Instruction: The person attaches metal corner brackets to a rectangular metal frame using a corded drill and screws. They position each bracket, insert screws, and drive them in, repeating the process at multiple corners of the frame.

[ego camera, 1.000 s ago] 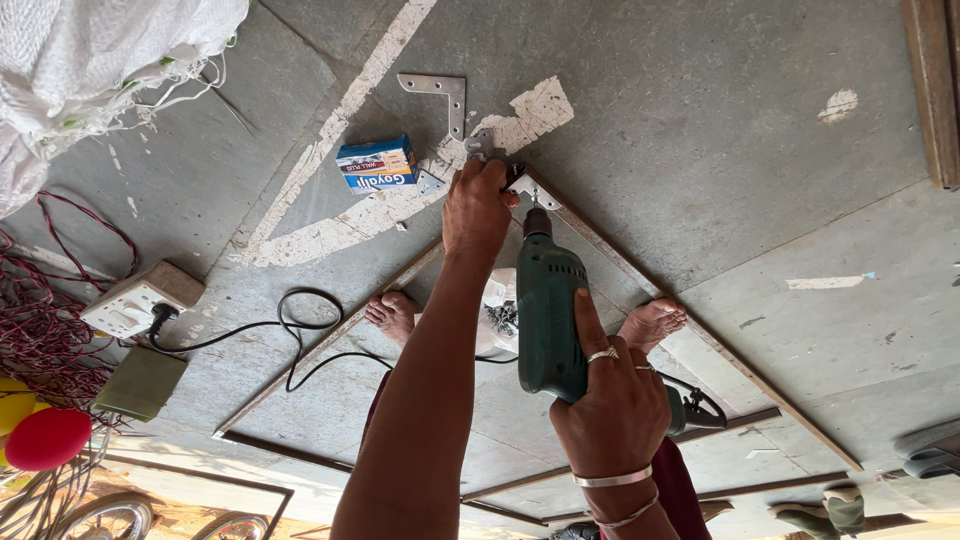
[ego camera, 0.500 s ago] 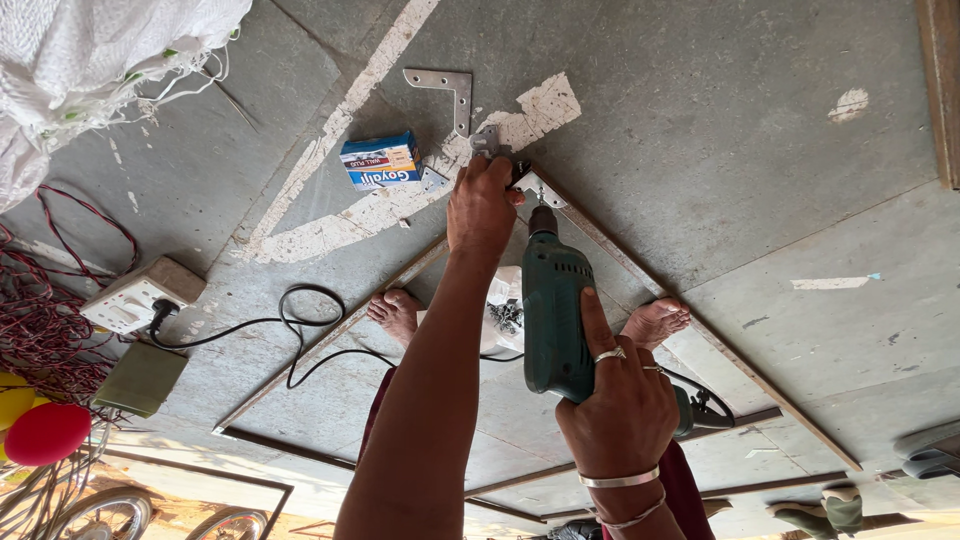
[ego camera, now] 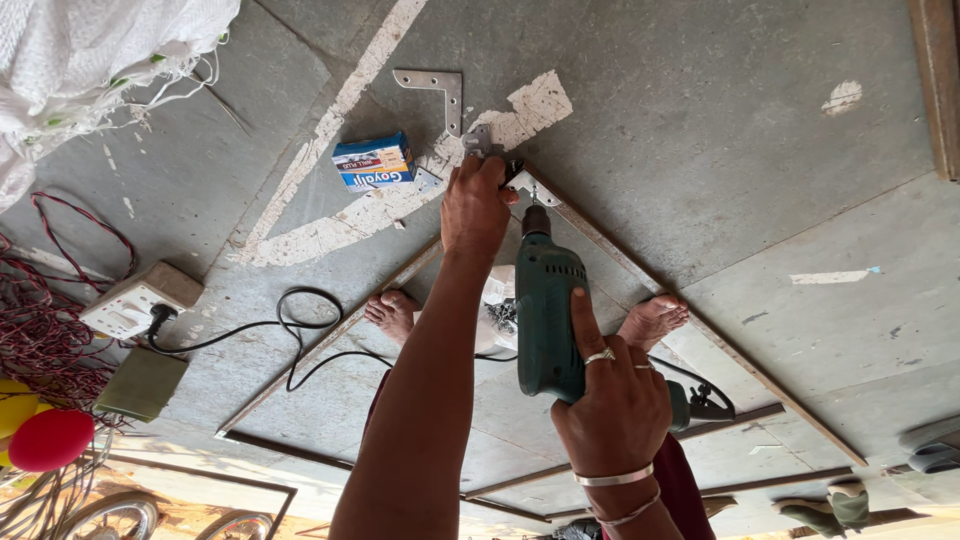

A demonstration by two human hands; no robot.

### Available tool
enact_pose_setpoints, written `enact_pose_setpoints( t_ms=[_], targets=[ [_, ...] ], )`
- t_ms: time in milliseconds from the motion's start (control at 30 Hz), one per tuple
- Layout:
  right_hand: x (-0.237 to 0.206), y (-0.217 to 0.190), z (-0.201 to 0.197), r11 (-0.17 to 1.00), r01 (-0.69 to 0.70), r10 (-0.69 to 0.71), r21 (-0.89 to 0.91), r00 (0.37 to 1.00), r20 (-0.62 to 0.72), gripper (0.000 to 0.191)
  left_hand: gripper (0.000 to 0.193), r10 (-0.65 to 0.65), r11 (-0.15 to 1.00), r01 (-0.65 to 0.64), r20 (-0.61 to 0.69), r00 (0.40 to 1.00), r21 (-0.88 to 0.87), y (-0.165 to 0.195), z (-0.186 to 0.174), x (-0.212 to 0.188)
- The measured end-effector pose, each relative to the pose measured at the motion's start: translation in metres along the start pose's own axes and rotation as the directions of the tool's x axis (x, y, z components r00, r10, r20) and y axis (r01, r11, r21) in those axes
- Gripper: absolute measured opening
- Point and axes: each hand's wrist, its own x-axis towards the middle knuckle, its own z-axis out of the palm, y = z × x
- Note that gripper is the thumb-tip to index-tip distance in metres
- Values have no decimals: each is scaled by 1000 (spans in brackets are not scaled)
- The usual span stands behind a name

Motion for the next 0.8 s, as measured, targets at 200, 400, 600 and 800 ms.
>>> enact_pose_setpoints(
  t_ms=[200,400,600,800],
  targets=[
    [3,7,-4,1000,-1,2,29,1000,-23,107,27,-3,1000,3,11,1000,6,-1,-1,-1],
    [5,9,-7,1000,-5,5,7,1000,9,109,25,-18,1000,18,5,1000,-11,3,-2,0],
    [10,8,0,999,27,-26,33,999,-31,108,27,-4,1000,3,29,1000,7,0,-4,2],
    [13,8,3,1000,18,-18,-10,1000,-20,108,24,-19,1000,19,24,1000,-3,0,-3,2]
  ],
)
